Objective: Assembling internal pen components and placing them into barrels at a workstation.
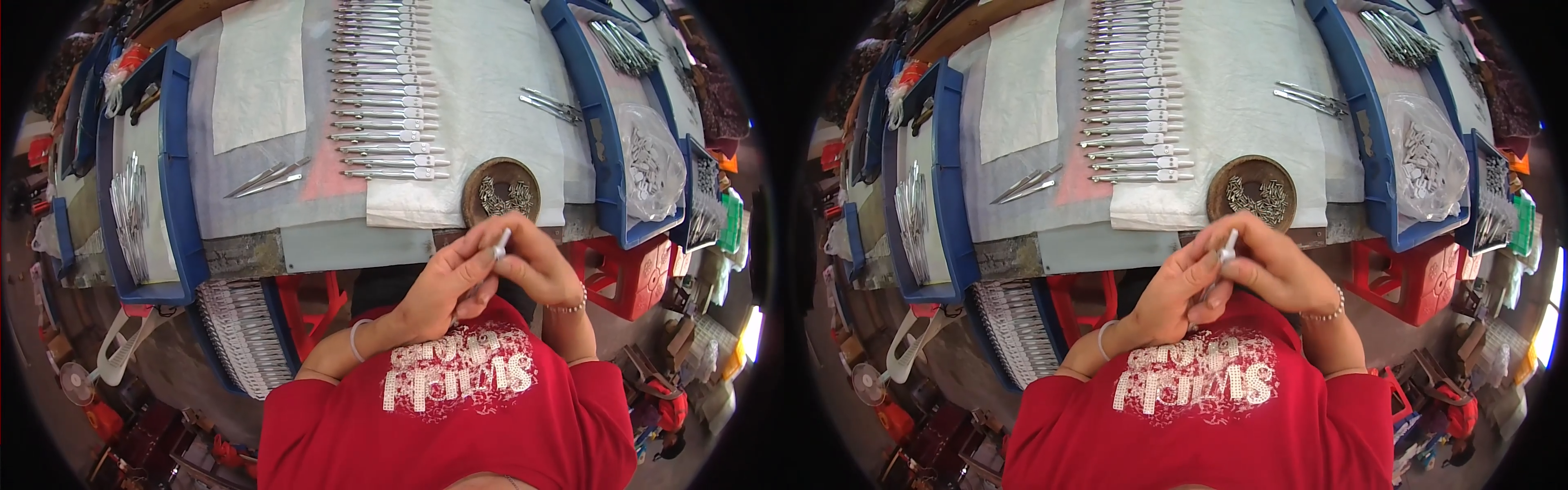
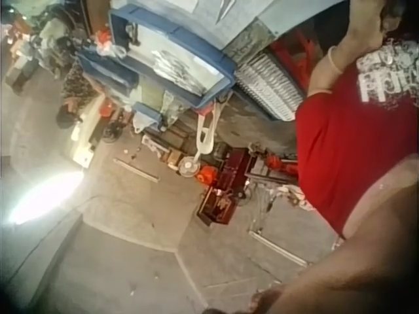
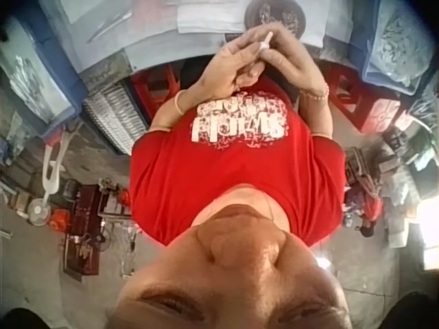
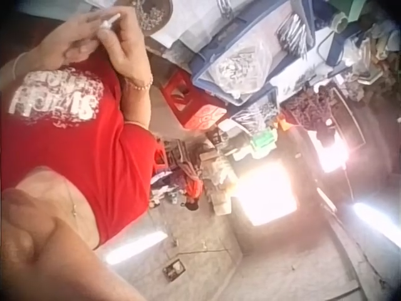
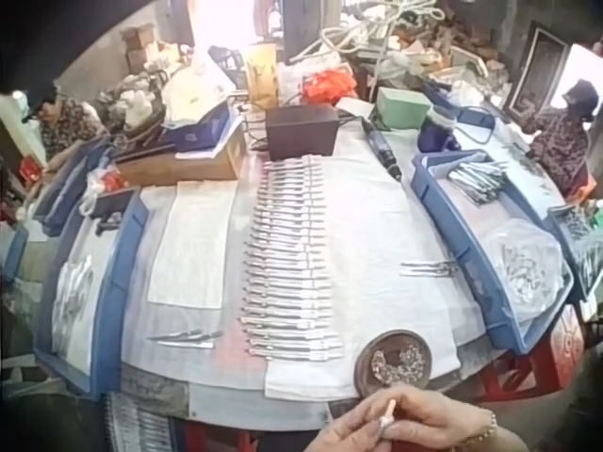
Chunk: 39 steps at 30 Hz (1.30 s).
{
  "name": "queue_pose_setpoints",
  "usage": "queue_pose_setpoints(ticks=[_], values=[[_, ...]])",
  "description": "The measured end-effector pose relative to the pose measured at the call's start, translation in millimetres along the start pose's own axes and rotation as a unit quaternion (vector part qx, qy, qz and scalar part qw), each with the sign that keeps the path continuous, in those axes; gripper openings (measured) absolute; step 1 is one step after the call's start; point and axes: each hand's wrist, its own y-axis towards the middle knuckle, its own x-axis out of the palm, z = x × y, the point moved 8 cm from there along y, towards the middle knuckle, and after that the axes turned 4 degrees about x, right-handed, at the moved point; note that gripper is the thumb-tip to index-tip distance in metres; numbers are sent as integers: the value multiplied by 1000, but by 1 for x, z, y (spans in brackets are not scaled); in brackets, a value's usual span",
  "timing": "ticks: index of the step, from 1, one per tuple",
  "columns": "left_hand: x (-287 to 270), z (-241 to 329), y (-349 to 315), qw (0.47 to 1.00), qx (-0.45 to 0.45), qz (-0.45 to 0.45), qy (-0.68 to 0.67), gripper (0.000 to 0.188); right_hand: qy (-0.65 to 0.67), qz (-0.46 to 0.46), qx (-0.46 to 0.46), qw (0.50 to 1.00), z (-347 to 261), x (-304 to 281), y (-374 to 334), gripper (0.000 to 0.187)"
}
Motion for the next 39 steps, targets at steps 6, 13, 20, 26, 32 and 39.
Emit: queue_pose_setpoints(ticks=[6, 13, 20, 26, 32, 39], values=[[-4, -2, 2, 1000, -3, 16, -11, 29, 22, 99, 36, 994, 9, -3, -4, 16], [-7, -6, -8, 999, -22, -37, -12, 30, -2, 88, 67, 994, -2, -4, 3, 17], [-7, -17, -10, 991, -76, -37, -102, 32, 434, 83, -15, 897, -6, -10, 33, 23], [-15, -10, -16, 996, -41, -19, -78, 32, 446, 121, 43, 886, 0, 5, 47, 24], [-14, 21, -18, 977, 57, 28, 205, 32, 365, 169, 64, 914, 3, 5, 54, 24], [-13, 27, -12, 926, 121, 31, 356, 27, 353, 172, 84, 916, 1, 11, 52, 23]])
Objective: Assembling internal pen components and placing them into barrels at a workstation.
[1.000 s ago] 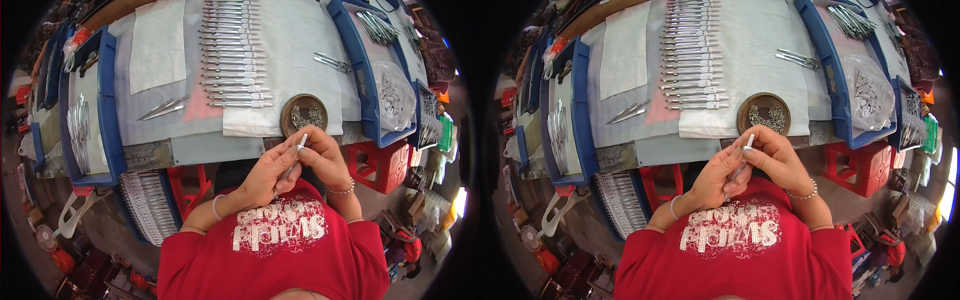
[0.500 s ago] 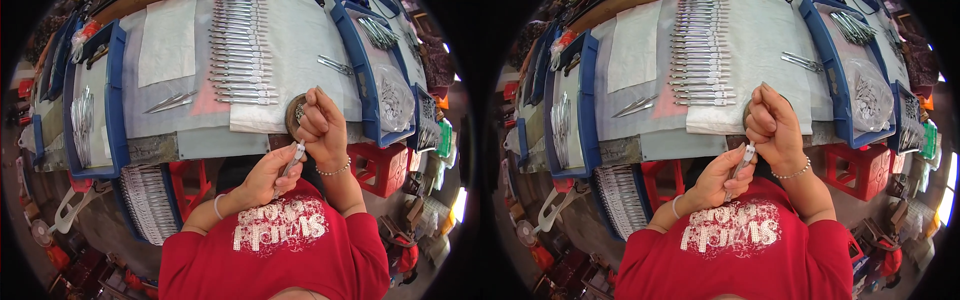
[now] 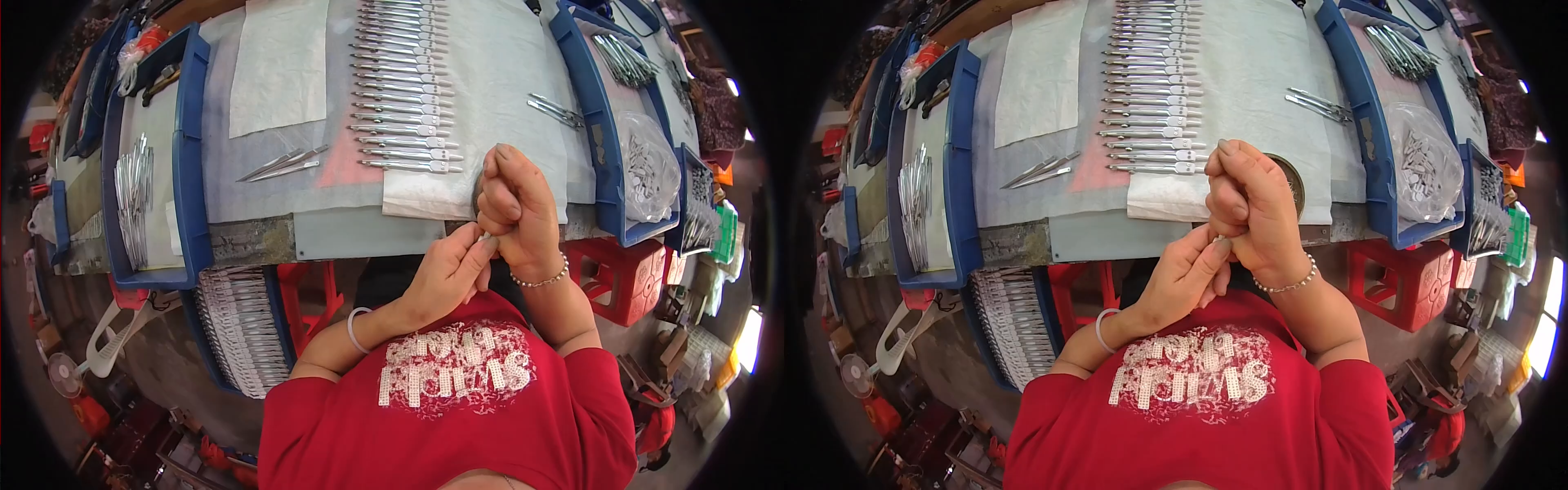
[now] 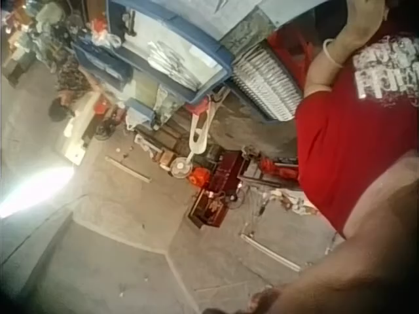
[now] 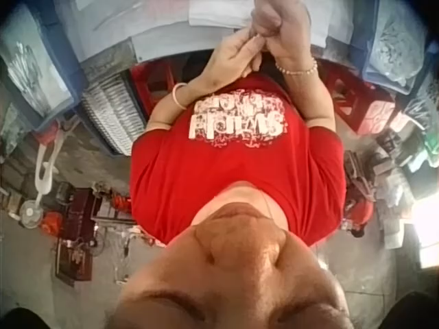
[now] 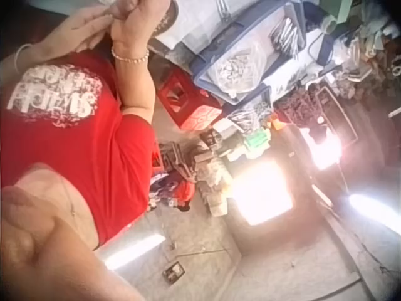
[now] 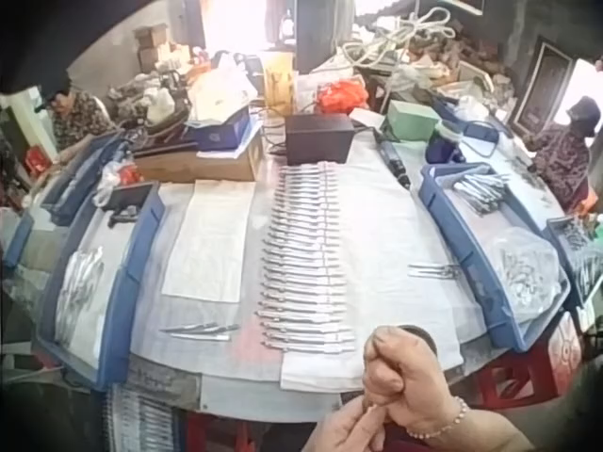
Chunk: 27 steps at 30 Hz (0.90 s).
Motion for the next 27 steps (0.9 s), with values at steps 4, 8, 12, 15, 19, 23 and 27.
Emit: queue_pose_setpoints(ticks=[4, 8, 12, 15, 19, 23, 27], values=[[3, 0, 1, 998, 26, -22, -58, 28, 8, -40, -30, 999, -9, 11, -8, 22], [3, -1, 7, 996, -8, -26, -82, 34, 23, -26, -9, 999, -11, -2, 6, 22], [11, -23, 3, 902, -227, -6, -366, 38, 56, -22, 18, 998, -8, -17, 14, 22], [13, -26, 1, 880, -207, -37, -427, 35, 62, -23, 40, 997, -2, -18, 18, 21], [13, -28, 1, 878, -213, -33, -427, 32, -22, -52, 41, 998, -6, -13, 16, 19], [5, -22, 4, 891, -186, -9, -414, 25, -388, -72, -138, 908, -38, 17, -7, 13], [-12, -15, 7, 922, -182, 23, -340, 21, -739, -279, -312, 527, -33, 72, -45, 18]])
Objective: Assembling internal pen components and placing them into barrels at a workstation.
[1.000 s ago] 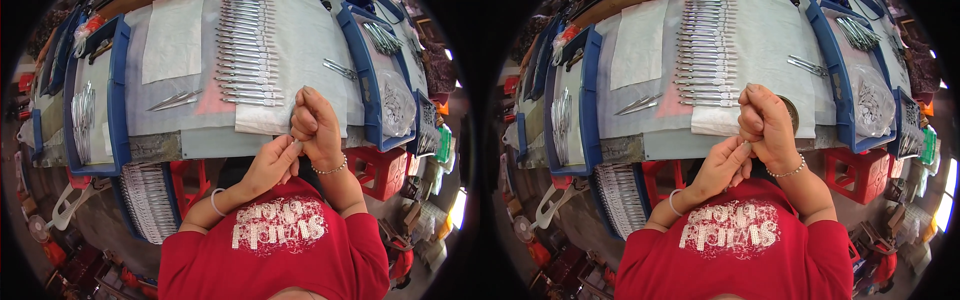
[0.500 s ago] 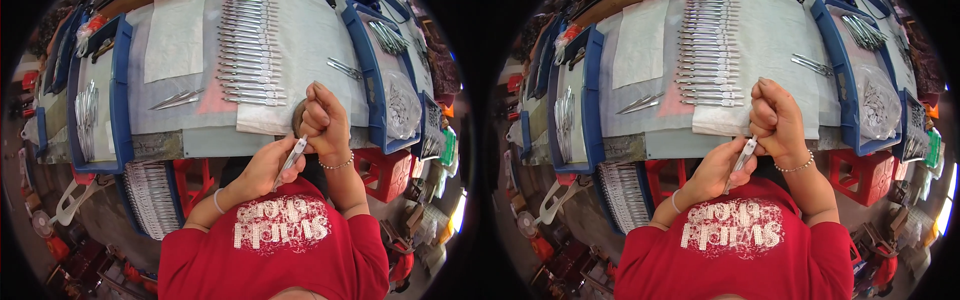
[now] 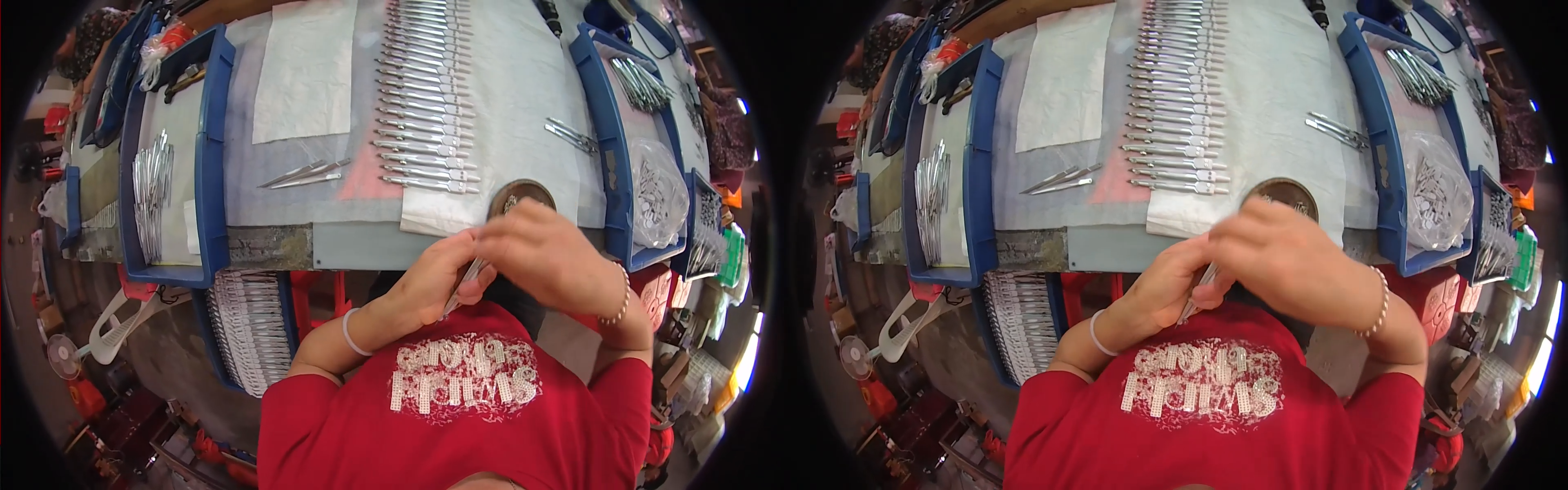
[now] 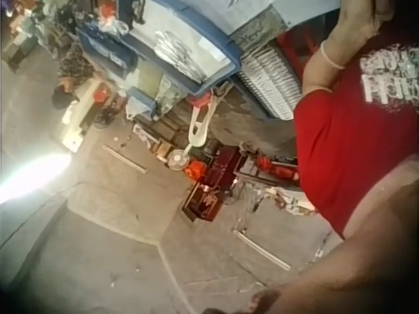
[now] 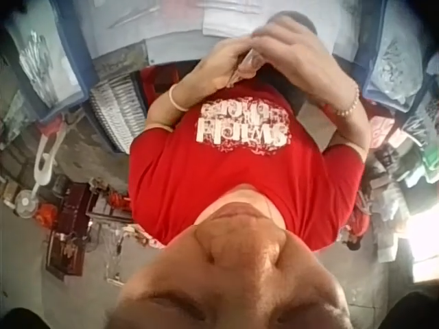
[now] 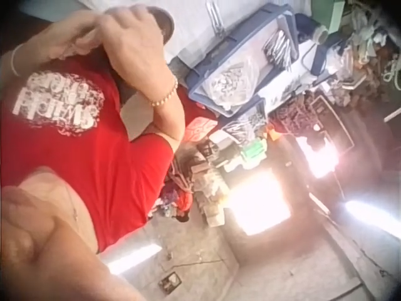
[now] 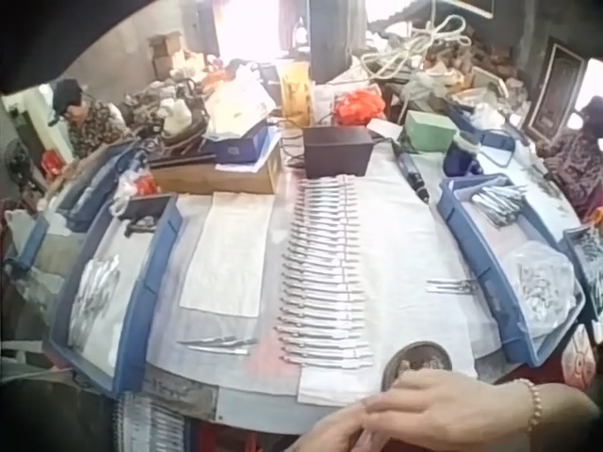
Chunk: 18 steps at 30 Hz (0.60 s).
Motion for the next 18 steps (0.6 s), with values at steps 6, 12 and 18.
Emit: queue_pose_setpoints(ticks=[6, 12, 18], values=[[8, 7, -4, 996, -88, 17, -17, 22, -174, -140, -157, 962, -38, 15, 14, 13], [0, 91, -26, 986, 118, -13, 121, 49, -170, -169, -165, 957, -22, -3, 57, 10], [-42, 186, -94, 825, 506, 171, 187, 46, -149, 42, 19, 988, 148, -74, 141, 14]])
